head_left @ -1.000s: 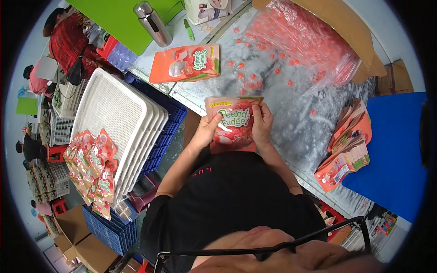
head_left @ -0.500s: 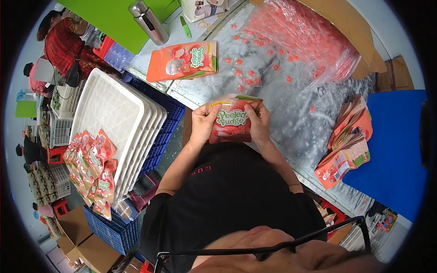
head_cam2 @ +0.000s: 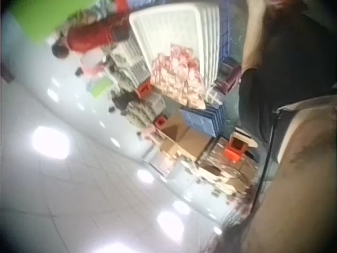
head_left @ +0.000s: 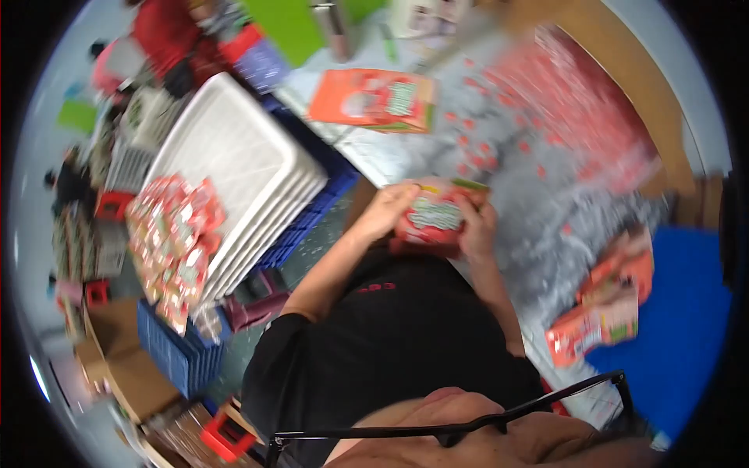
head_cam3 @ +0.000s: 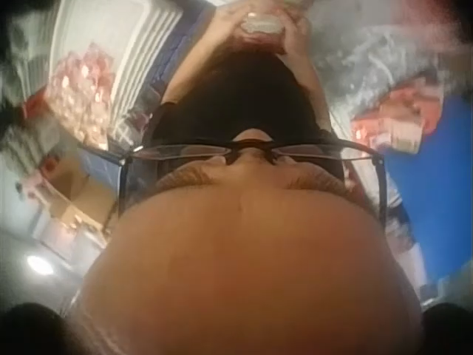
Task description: Package individual small candies into plastic bags.
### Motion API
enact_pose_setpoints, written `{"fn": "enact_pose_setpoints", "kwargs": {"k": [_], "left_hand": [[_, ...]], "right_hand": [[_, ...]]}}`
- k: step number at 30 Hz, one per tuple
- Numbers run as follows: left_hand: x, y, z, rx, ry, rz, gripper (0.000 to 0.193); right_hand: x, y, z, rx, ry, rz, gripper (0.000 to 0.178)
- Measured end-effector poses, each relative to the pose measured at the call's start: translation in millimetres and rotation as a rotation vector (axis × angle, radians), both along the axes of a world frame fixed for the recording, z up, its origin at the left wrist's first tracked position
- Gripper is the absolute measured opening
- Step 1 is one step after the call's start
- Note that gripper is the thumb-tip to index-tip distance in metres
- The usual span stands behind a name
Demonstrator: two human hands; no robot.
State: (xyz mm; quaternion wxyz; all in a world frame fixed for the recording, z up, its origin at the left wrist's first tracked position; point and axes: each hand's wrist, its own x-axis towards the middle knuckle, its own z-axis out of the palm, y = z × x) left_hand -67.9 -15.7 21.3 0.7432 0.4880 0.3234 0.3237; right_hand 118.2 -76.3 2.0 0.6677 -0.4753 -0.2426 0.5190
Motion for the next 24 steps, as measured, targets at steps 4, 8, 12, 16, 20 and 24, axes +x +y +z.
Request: {"fn": "enact_pose_setpoints", "kwargs": {"k": [4,8,12,16,20,24], "left_hand": [[-11.2,-1.8,-3.5,0.212,-0.003,-0.049,0.048],[-28.3,-5.0,-2.4,0.113,-0.122,0.052,0.049],[-44.2,-3.0,4.2,0.05,-0.169,-0.014,0.051],[-107.9,19.6,11.0,0.408,-0.08,0.71,0.059],[-259.1,67.8,30.3,0.41,0.229,1.323,0.077],[-430.7,115.8,46.3,0.672,0.255,1.931,0.058]], "right_hand": [[-0.7,7.3,2.3,0.105,-0.045,0.072,0.021],[-9.7,18.5,4.0,0.087,0.045,0.05,0.022],[-26.5,35.9,8.7,0.092,-0.206,0.138,0.02],[-22.5,48.3,18.7,0.182,-0.195,0.232,0.03],[-6.2,49.3,14.0,-0.106,-0.201,0.217,0.028],[5.1,41.4,-8.1,-0.101,-0.181,0.258,0.025]]}}
